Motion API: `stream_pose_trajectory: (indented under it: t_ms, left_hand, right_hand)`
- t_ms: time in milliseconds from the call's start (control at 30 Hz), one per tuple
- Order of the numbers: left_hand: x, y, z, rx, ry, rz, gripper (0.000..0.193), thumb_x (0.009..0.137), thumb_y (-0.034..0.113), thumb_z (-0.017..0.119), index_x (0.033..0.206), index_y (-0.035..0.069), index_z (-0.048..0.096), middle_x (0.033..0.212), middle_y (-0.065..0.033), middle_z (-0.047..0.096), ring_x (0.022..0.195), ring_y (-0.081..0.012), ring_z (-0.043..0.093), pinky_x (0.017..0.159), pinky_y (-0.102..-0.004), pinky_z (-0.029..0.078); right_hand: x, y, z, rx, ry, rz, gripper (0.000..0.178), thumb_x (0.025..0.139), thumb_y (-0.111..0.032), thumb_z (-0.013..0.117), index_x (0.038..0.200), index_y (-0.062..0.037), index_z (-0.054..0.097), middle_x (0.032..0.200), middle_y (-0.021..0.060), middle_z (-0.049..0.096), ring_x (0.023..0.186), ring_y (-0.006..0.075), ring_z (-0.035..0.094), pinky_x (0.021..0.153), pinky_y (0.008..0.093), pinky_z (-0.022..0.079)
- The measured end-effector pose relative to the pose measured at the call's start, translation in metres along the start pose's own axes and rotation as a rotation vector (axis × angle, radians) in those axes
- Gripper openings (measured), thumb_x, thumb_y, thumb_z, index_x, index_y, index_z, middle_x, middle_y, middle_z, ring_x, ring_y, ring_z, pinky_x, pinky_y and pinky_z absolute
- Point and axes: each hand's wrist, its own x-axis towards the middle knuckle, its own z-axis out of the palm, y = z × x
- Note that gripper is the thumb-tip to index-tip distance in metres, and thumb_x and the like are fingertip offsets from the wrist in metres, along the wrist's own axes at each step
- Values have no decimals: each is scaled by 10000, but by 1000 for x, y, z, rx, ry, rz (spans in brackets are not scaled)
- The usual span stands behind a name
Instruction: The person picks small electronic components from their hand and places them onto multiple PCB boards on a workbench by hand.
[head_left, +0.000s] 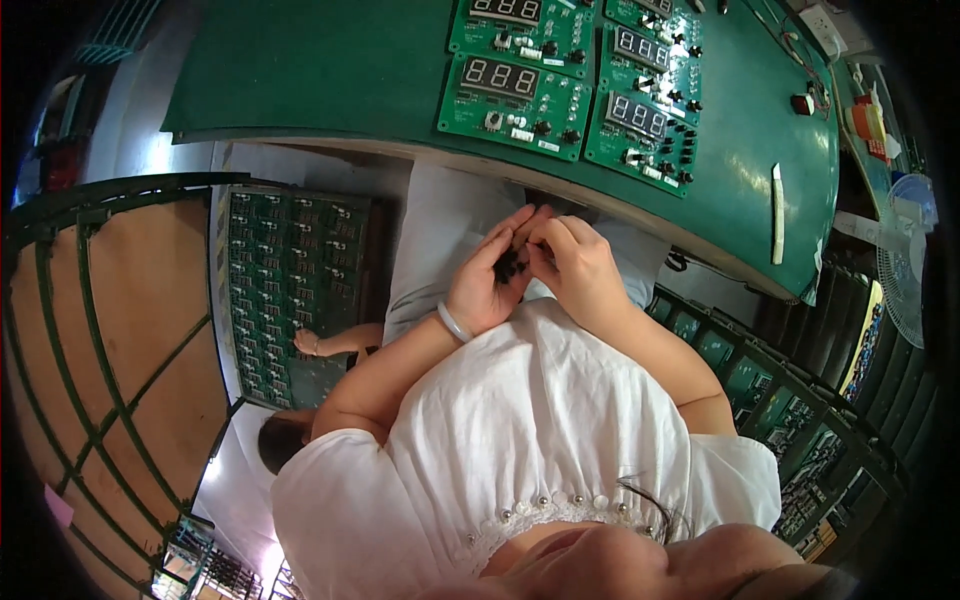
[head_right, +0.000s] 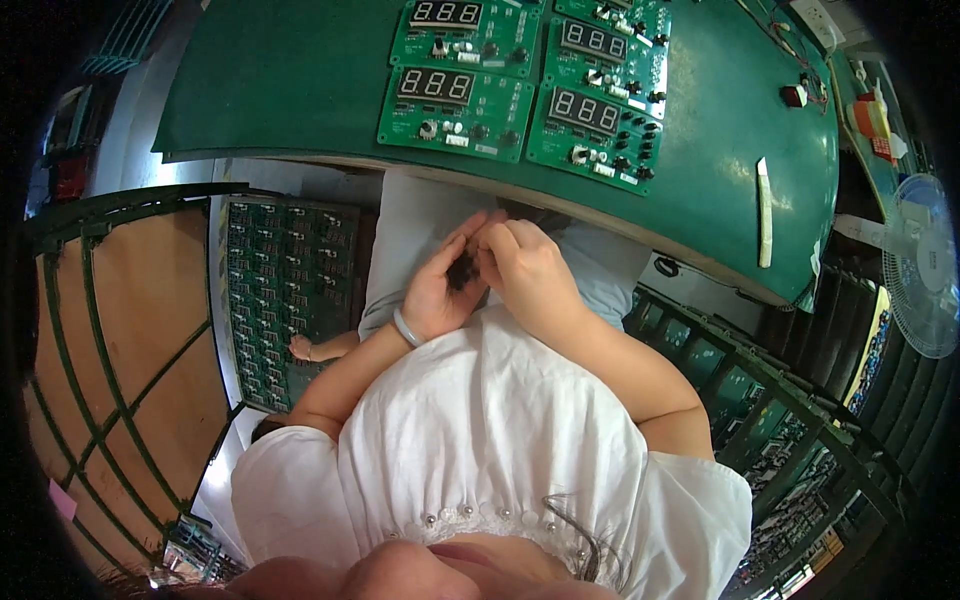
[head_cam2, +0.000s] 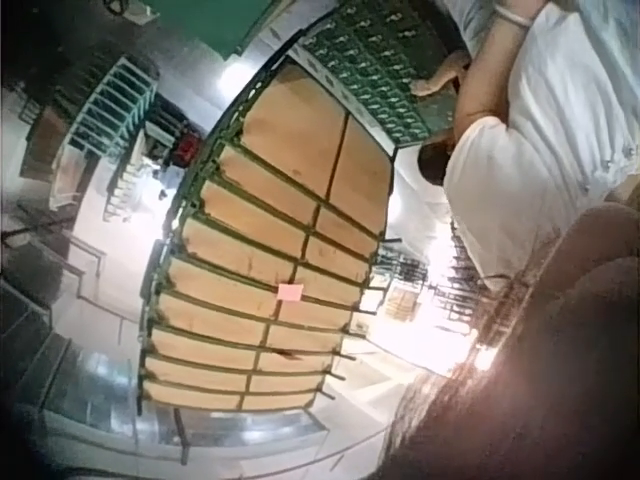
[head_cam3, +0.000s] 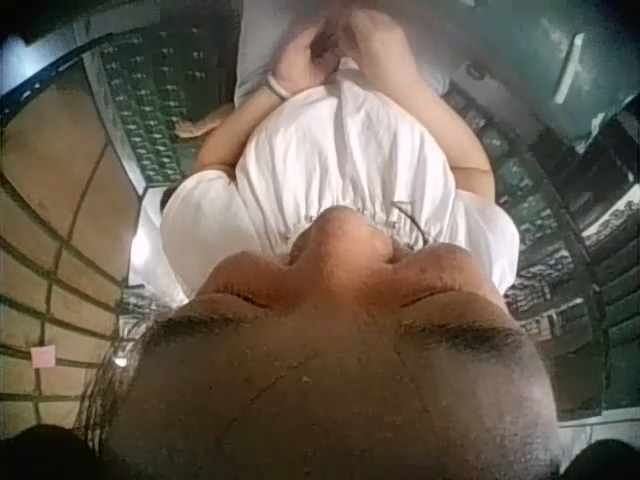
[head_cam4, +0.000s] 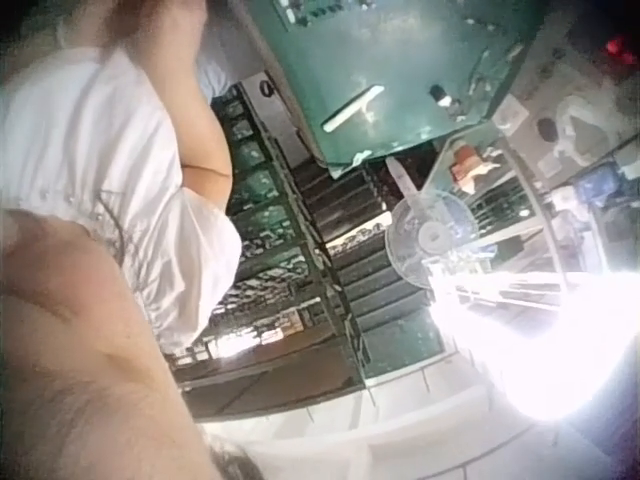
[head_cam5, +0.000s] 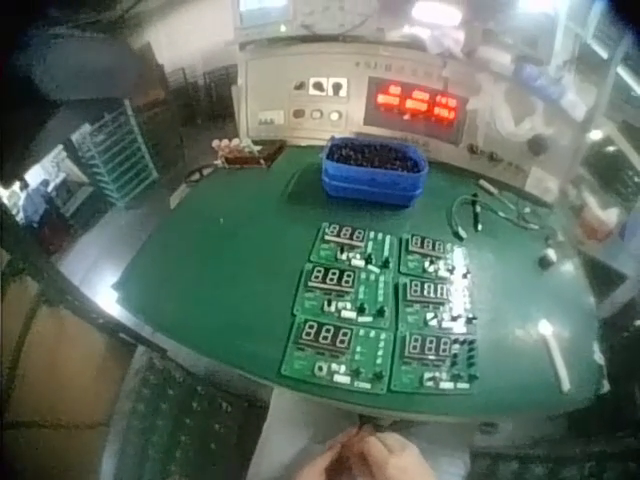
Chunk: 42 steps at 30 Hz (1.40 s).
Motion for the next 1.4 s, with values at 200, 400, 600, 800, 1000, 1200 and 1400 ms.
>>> stream_pose_trajectory:
  t_ms: [200,400,600,800,1000,1200,1400]
  left_hand:
    - [4,-13,-28,-72,-181,-54,318,978,286,500,1231,101,553,1024,15,615,936,-91,581,893,-258,477]
    - [3,-17,-47,-14,-35,-153,200,952,282,542,1048,116,600,964,18,612,928,-106,587,851,-271,502]
    - [6,-11,-47,146,64,-255,215,920,257,594,1045,81,593,995,-28,612,941,-157,601,822,-323,528]
    - [11,-13,-51,271,57,-365,246,928,217,590,1113,57,558,1066,-46,602,979,-180,601,883,-330,524]
    - [15,-16,-51,225,56,-415,254,966,220,521,1133,31,553,1115,-76,601,1014,-189,597,931,-337,506]
    - [20,-8,-46,156,-41,-300,364,999,256,443,1234,-19,486,1248,-155,553,1194,-251,530,1005,-339,465]
    - [29,-5,-53,76,-107,-318,426,984,292,447,1255,-37,461,1288,-197,521,1250,-282,486,1042,-360,443]
  right_hand:
    - [3,-5,2,-406,-113,-251,189,649,-96,601,807,-26,524,804,99,521,804,253,521,703,329,480]
    - [-2,5,9,-356,-215,-99,181,662,-64,616,816,-29,528,802,116,564,802,264,565,711,329,496]
    - [-12,23,15,-232,-225,-29,170,664,-60,621,806,-31,532,800,118,581,810,281,590,708,356,510]
    - [-23,34,13,-201,-229,-125,139,654,-65,622,773,-30,559,795,124,588,805,298,590,722,369,509]
    - [-21,40,9,-126,-303,-74,121,727,-82,650,823,-42,588,825,121,589,820,308,581,749,384,492]
    - [51,-32,-94,-194,-175,-286,163,736,-38,655,872,-21,567,853,127,536,803,307,557,702,378,485]
    - [140,-3,-112,-320,-112,-440,124,802,-22,617,914,-19,562,853,120,538,833,303,562,721,386,491]
